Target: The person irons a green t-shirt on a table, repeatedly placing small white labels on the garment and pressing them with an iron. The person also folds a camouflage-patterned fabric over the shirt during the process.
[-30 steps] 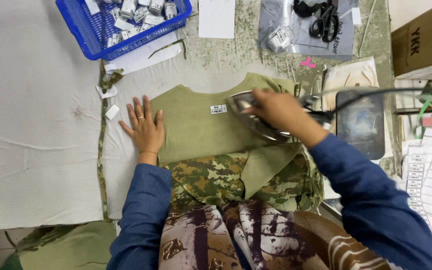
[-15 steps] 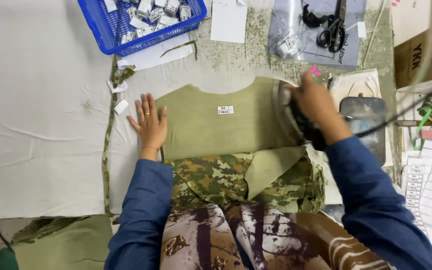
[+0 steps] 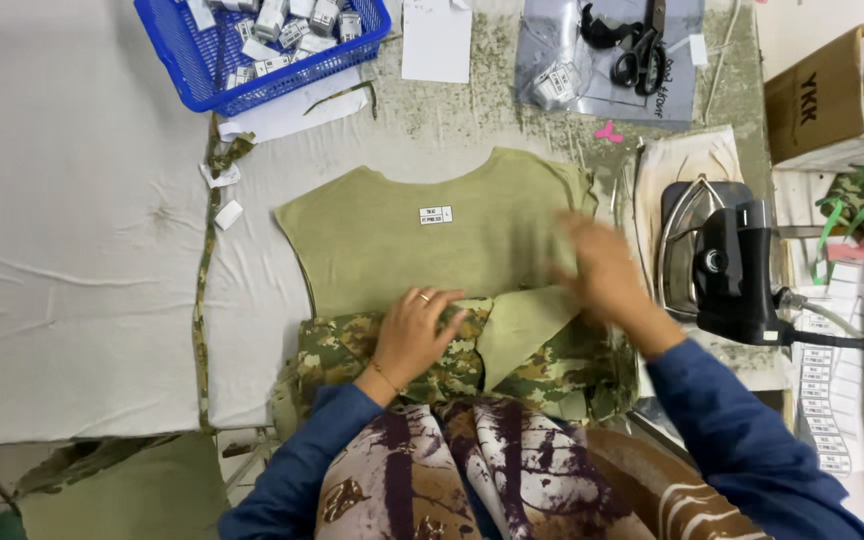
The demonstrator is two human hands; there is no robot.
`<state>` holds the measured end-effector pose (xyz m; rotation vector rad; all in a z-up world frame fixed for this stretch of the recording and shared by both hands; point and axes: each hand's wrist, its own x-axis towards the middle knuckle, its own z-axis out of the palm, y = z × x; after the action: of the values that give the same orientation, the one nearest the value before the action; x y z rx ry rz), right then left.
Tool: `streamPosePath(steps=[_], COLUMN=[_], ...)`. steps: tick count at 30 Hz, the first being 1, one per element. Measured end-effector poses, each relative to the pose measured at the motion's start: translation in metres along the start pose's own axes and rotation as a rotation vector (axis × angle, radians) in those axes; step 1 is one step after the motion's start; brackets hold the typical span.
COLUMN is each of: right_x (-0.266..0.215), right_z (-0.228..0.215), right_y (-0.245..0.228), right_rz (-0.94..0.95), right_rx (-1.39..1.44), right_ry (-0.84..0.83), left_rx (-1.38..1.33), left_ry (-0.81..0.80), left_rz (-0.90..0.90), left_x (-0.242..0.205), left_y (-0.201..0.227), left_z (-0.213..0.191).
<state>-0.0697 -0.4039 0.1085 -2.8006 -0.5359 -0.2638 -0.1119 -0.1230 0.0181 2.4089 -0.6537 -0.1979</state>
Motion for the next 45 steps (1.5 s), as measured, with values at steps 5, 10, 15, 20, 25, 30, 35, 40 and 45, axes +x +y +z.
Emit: streamPosePath(steps=[5, 10, 15, 20, 25, 30, 35, 40, 45], right_x=[-0.014, -0.005, 0.040, 0.069, 0.072, 0.017, -0.018, -0.030, -0.012], right_z=[0.031, 0.027, 0.000, 0.074, -0.017, -0.053, -0.029, 0.029, 0.015], right_y=[-0.021, 0.030, 0.044, 0.097, 0.046, 0.048, 0.008, -0.046, -0.051], right_rz=[-0.023, 0.457, 0.422, 0.475, 0.670, 0.476, 0.157, 0.132, -0.047], right_rx=[0.444, 0.580, 0.350, 0.701, 1.041, 0.841, 0.589, 0.475, 0.576], right_ry=[-0.418, -0.384, -0.414, -0.368, -0.530, -1.265, -1.417, -0.921, -0.849], left_rx=[0.005, 0.174, 0.198, -0.216, -0.693, -0.785, -0.370, -0.002, -0.069], left_ry=[-0.065, -0.168, -0.317, -0.219, -0.273, -1.156, -0.889, -0.548, -0.514], left_rz=[0.023, -0.072, -0.530, -0.577, -0.539, -0.438, -0.407, -0.057, -0.202], left_x=[0.001, -0.006, 0.024, 0.063, 0.050, -0.008, -0.017, -0.045, -0.039], left_y=[0.044, 0.020, -0.030, -0.094, -0.092, -0.012, 0.015, -0.007, 0.011], left_z=[-0.035, -0.047, -0.127, -0.122, -0.124, -0.173, -0.161, -0.074, -0.099])
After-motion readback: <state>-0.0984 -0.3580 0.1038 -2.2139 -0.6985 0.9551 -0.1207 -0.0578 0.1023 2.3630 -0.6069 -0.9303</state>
